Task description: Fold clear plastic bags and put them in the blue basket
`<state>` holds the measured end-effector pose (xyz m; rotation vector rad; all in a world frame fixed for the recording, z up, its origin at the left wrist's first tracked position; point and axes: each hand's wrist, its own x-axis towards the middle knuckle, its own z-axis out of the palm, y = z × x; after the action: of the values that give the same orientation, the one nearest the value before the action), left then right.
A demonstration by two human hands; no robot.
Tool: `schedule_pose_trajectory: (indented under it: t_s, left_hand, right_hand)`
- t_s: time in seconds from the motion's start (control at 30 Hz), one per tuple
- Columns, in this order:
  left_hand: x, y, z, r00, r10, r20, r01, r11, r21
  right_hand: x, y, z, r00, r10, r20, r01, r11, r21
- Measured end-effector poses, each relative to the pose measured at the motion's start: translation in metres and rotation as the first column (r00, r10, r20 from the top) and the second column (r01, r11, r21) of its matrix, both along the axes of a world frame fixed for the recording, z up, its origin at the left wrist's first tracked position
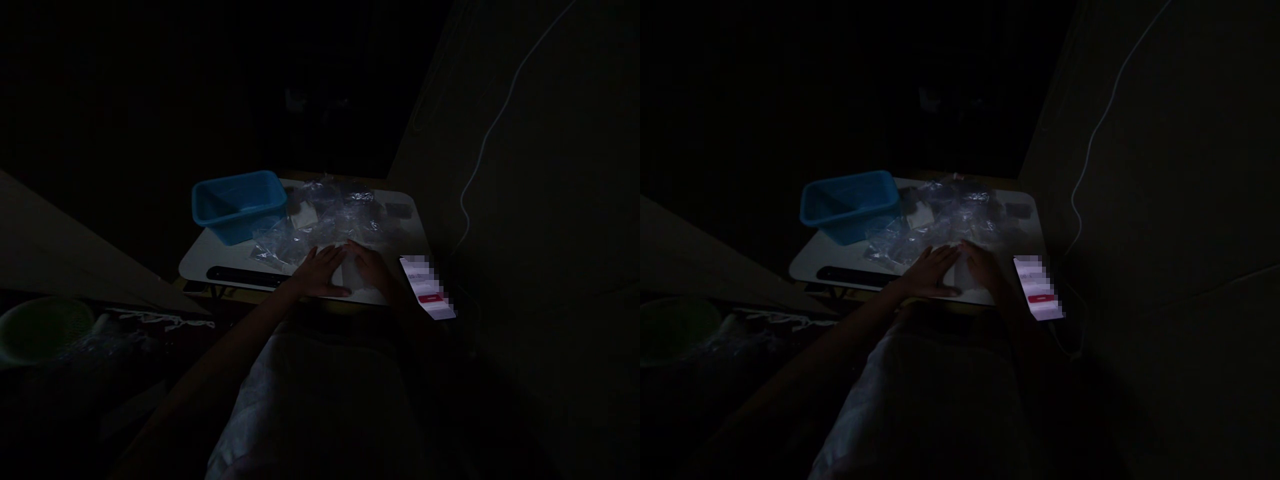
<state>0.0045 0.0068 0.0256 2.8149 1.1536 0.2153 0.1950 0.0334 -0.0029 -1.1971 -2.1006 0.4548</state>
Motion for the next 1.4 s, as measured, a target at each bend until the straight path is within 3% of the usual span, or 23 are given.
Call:
schedule_pose_trajectory:
  t_s: [0.17, 0.37, 0.6, 0.83, 1.0, 1.13, 1.4]
  left_hand:
    - [0.008, 0.01, -0.001, 0.982, 0.156, 0.11, -0.156, 0.988, -0.005]
    - [0.031, 0.02, -0.006, 0.963, 0.221, 0.155, -0.227, 0.974, 0.023]
    - [0.03, 0.014, -0.012, 0.974, 0.219, 0.049, -0.223, 0.971, 0.086]
    - [0.026, 0.011, -0.012, 0.984, 0.173, -0.03, -0.17, 0.983, 0.075]
    - [0.025, 0.01, -0.011, 0.987, 0.152, -0.056, -0.149, 0.987, 0.053]
    - [0.024, 0.011, -0.01, 0.987, 0.141, -0.073, -0.138, 0.989, 0.043]
    - [0.024, 0.012, -0.01, 0.987, 0.148, -0.066, -0.146, 0.989, 0.038]
  right_hand:
    - [0.0, 0.002, -0.001, 1.0, -0.022, 0.017, 0.022, 1.0, 0.003]
    - [0.001, 0.004, -0.002, 1.0, -0.023, -0.001, 0.023, 1.0, -0.009]
    - [0.0, 0.002, -0.001, 1.0, -0.016, -0.019, 0.016, 1.0, -0.01]
    - [0.005, -0.002, -0.001, 0.988, -0.144, -0.06, 0.148, 0.986, 0.081]
    - [0.005, -0.014, 0.001, 0.982, -0.118, 0.148, 0.098, 0.986, 0.135]
    - [0.003, -0.03, 0.004, 0.918, -0.098, 0.384, 0.023, 0.981, 0.194]
    - [0.001, -0.037, 0.003, 0.865, -0.223, 0.449, 0.144, 0.968, 0.204]
